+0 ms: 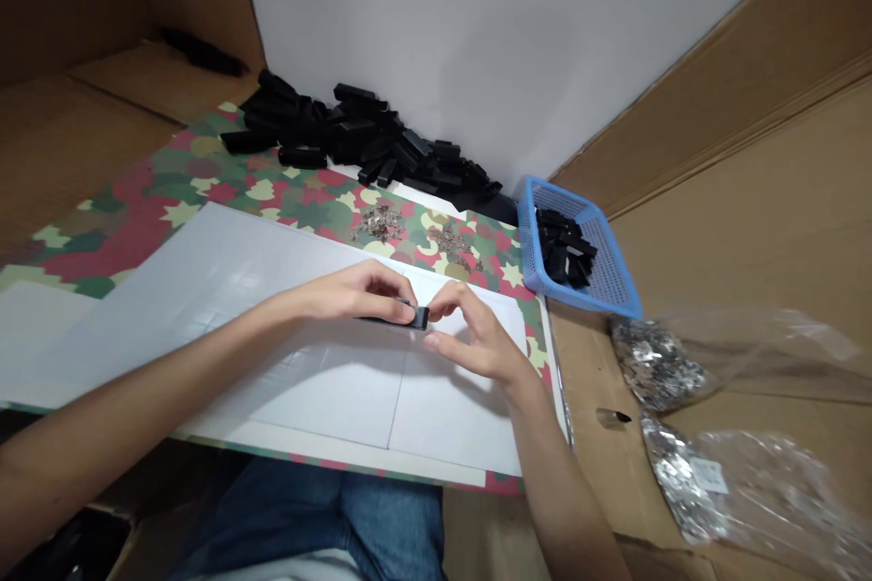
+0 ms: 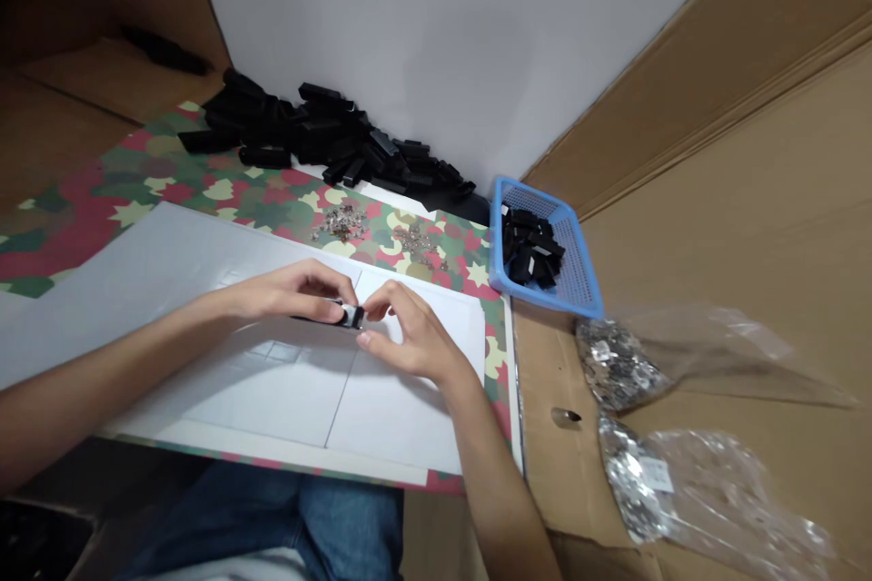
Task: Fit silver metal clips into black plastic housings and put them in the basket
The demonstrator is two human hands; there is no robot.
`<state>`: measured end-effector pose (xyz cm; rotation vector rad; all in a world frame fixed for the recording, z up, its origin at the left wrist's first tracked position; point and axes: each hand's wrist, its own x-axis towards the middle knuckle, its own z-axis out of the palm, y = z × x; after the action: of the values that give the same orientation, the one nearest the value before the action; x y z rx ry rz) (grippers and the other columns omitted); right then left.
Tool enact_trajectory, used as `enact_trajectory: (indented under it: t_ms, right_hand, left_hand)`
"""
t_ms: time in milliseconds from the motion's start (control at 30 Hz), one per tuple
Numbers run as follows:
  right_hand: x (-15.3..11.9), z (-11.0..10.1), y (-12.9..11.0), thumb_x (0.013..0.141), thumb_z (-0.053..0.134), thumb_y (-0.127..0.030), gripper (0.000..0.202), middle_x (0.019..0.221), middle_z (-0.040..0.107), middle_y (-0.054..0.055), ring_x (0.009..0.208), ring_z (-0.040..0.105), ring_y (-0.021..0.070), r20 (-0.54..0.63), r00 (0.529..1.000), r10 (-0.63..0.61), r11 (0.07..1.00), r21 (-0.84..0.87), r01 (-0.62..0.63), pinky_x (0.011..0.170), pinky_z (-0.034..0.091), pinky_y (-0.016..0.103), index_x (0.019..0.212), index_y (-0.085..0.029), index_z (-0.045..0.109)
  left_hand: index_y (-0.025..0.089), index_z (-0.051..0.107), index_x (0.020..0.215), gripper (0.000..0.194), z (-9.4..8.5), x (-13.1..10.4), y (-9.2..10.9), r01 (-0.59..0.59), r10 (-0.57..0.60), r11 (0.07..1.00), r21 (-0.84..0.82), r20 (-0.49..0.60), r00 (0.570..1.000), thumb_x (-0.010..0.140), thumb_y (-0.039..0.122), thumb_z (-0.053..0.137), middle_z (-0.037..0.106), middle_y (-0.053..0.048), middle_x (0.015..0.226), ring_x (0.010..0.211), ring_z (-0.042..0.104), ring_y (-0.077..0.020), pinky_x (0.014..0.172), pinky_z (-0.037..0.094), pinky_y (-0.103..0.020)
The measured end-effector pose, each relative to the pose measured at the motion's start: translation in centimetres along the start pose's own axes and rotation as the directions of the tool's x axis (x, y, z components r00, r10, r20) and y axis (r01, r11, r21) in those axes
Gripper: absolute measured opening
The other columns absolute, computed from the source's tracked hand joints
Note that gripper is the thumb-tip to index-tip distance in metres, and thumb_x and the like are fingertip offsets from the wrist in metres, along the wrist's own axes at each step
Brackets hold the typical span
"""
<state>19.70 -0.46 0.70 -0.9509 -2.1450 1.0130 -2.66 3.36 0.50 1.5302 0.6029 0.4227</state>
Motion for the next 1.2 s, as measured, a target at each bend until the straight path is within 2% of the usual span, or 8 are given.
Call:
enact_trajectory:
  t_ms: [200,400,467,567,667,733,967,1200]
  right_hand:
    - [0.1,0.2,0.8,0.082,0.06,-0.026,0.018,0.092,0.055,0.001,0.083,0.053,0.0182,-0.056,0.998,0.014,0.997,0.078,-0.009,0.075,0.045,0.035,0.096,-0.027,0.05]
    - [0.6,1.2,1.3,0.081,0.063,-0.034,0.018,0.09,0.056,0.001,0.08,0.055,0.0178,-0.051,0.993,0.105,0.982,0.166,-0.096,0.074,0.045,0.033,0.094,-0.026,0.055]
    - [0.8,1.5,1.7,0.079,0.062,-0.034,0.014,0.081,0.054,-0.001,0.073,0.053,0.0163,-0.132,0.978,0.159,0.96,0.253,-0.122,0.07,0.044,0.031,0.085,-0.024,0.055]
    - [1.1,2.1,2.8,0.073,0.064,-0.035,0.017,0.071,0.05,-0.003,0.064,0.049,0.0146,-0.182,0.95,0.253,0.901,0.403,-0.163,0.064,0.041,0.028,0.076,-0.022,0.053]
    - [1.4,2.5,3.9,0.069,0.067,-0.036,0.02,0.064,0.049,-0.004,0.059,0.046,0.0139,-0.128,0.948,0.293,0.856,0.476,-0.2,0.059,0.038,0.027,0.07,-0.021,0.053]
    - [1.4,2.7,4.2,0.069,0.067,-0.036,0.021,0.063,0.049,-0.003,0.059,0.045,0.0137,-0.117,0.951,0.286,0.857,0.475,-0.199,0.059,0.038,0.027,0.068,-0.021,0.053]
    - [1.2,3.0,4.3,0.071,0.066,-0.037,0.022,0.064,0.047,-0.003,0.06,0.044,0.013,-0.132,0.963,0.236,0.879,0.451,-0.154,0.058,0.036,0.026,0.069,-0.021,0.052]
    - [0.9,3.4,4.4,0.074,0.064,-0.029,0.014,0.073,0.049,-0.001,0.066,0.047,0.0147,-0.222,0.964,0.145,0.942,0.328,-0.067,0.063,0.04,0.028,0.073,-0.022,0.052]
  left_hand:
    - [0.017,0.062,0.087,0.02,0.3,0.1,-0.3,-0.092,0.096,0.995,0.037,-0.159,0.983,0.073,0.029,0.071,0.062,0.0,0.08,0.073,0.057,-0.0139,0.066,0.043,-0.026]
    - [0.019,0.056,0.099,0.031,0.5,0.3,-0.5,-0.098,0.101,0.995,0.028,-0.121,0.988,0.074,0.032,0.069,0.06,-0.001,0.084,0.076,0.056,-0.0153,0.066,0.043,-0.027]
    - [0.019,0.056,0.1,0.03,0.1,0.4,-0.4,-0.134,0.132,0.991,0.008,-0.242,0.961,0.077,0.037,0.063,0.059,-0.002,0.083,0.076,0.056,-0.0156,0.066,0.043,-0.027]
    - [0.019,0.057,0.09,0.021,-1.6,0.2,-0.5,-0.128,0.179,0.983,0.129,-0.579,0.795,0.08,0.037,0.056,0.06,-0.003,0.084,0.078,0.056,-0.0167,0.069,0.043,-0.028]
    - [0.019,0.058,0.084,0.011,-3.7,-0.2,-1.3,0.172,0.246,0.887,0.428,-0.755,0.608,0.08,0.029,0.054,0.061,-0.004,0.086,0.08,0.056,-0.0189,0.07,0.041,-0.029]
    - [0.02,0.059,0.081,0.007,-4.8,-0.4,-2.2,0.338,0.272,0.784,0.521,-0.776,0.569,0.076,0.023,0.056,0.06,-0.004,0.084,0.077,0.054,-0.02,0.068,0.038,-0.029]
    - [0.02,0.058,0.068,0.005,-5.0,0.4,-4.5,0.313,0.233,0.796,0.518,-0.74,0.631,0.068,0.022,0.063,0.053,-0.001,0.071,0.067,0.049,-0.0183,0.063,0.032,-0.028]
    - [0.019,0.051,0.078,0.022,-4.5,0.6,-3.2,0.066,0.206,0.941,0.333,-0.714,0.669,0.082,0.041,0.051,0.058,-0.003,0.081,0.077,0.054,-0.0185,0.07,0.041,-0.029]
